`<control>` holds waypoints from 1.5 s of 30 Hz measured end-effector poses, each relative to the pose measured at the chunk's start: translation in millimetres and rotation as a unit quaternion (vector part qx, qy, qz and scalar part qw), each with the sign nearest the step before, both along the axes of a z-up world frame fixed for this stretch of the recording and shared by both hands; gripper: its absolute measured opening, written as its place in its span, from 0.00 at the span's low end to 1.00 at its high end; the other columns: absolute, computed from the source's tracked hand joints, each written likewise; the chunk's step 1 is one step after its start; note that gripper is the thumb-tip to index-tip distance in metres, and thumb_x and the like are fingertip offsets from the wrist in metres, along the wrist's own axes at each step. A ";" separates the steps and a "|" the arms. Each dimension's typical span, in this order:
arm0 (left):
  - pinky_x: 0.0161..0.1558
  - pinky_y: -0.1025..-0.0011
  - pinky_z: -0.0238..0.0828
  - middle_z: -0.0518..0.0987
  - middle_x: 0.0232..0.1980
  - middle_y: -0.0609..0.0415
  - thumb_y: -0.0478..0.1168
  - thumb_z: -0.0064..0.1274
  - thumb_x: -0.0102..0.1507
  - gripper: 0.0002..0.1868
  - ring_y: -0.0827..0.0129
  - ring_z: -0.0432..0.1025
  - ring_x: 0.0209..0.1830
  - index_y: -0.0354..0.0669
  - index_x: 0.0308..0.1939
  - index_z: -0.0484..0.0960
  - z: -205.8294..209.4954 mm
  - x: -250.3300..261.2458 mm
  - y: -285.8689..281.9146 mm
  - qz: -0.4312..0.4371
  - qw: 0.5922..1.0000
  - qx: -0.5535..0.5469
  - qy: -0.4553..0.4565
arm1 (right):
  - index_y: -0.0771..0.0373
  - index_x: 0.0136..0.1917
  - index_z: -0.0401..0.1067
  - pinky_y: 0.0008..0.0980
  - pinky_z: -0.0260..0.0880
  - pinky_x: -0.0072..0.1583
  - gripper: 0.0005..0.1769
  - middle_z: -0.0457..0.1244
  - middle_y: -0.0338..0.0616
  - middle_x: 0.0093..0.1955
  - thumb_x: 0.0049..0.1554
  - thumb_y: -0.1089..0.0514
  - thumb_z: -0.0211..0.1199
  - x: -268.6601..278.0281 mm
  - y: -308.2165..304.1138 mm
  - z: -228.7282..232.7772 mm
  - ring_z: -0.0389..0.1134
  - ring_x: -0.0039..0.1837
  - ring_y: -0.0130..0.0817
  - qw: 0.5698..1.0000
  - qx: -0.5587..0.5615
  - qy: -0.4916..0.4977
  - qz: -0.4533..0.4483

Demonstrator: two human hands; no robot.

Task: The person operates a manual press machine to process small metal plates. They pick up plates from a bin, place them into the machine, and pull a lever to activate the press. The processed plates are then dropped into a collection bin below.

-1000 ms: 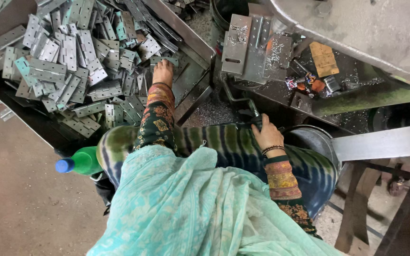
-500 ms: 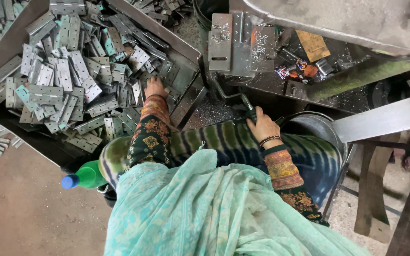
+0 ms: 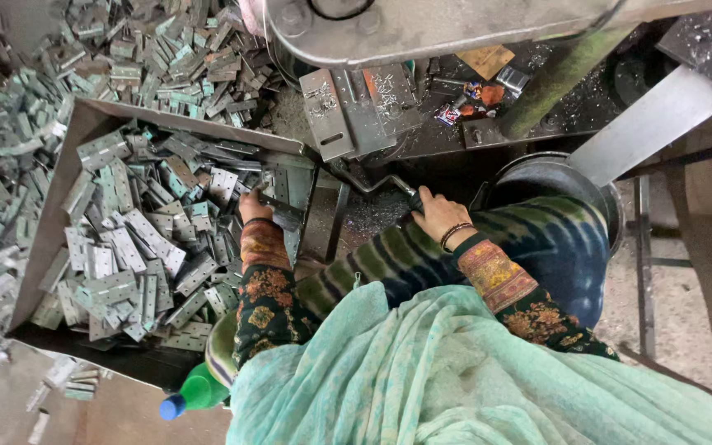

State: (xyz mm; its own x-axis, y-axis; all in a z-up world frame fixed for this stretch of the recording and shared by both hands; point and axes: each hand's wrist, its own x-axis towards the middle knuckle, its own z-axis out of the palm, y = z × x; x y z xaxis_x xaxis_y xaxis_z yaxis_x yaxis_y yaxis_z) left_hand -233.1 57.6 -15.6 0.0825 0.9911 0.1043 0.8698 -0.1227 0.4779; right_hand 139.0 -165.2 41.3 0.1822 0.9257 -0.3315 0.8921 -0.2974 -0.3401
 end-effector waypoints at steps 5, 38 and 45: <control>0.52 0.53 0.74 0.79 0.48 0.39 0.28 0.59 0.45 0.24 0.40 0.75 0.48 0.39 0.47 0.84 28.9 14.3 -0.6 -0.109 0.983 0.148 0.002 | 0.59 0.68 0.58 0.55 0.73 0.54 0.29 0.67 0.60 0.54 0.60 0.42 0.59 -5.4 -3.3 -1.3 0.72 0.53 0.60 0.999 0.023 0.023 -0.001; 0.73 0.33 0.41 0.74 0.69 0.59 0.42 0.49 0.64 0.18 0.51 0.55 0.76 0.44 0.56 0.85 4.4 224.6 -27.7 -0.121 0.959 0.155 0.204 | 0.55 0.73 0.57 0.55 0.73 0.52 0.34 0.69 0.59 0.53 0.59 0.41 0.59 0.3 -19.7 -59.2 0.72 0.50 0.62 0.996 0.073 0.032 -0.029; 0.73 0.31 0.41 0.73 0.68 0.59 0.41 0.49 0.65 0.16 0.50 0.53 0.76 0.46 0.54 0.85 4.9 216.4 -24.3 -0.138 0.966 0.131 0.176 | 0.53 0.74 0.58 0.57 0.73 0.49 0.34 0.69 0.59 0.53 0.61 0.39 0.58 0.2 -26.0 -92.0 0.72 0.49 0.63 0.995 0.075 0.028 -0.062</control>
State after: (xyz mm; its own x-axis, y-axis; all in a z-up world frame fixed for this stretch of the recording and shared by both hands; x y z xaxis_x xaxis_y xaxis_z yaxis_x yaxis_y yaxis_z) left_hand -16.6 33.2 -10.8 0.4150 0.8702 0.2655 0.8899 -0.4490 0.0807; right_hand 139.1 -191.1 -50.7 0.2834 0.9369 -0.2049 0.8298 -0.3466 -0.4373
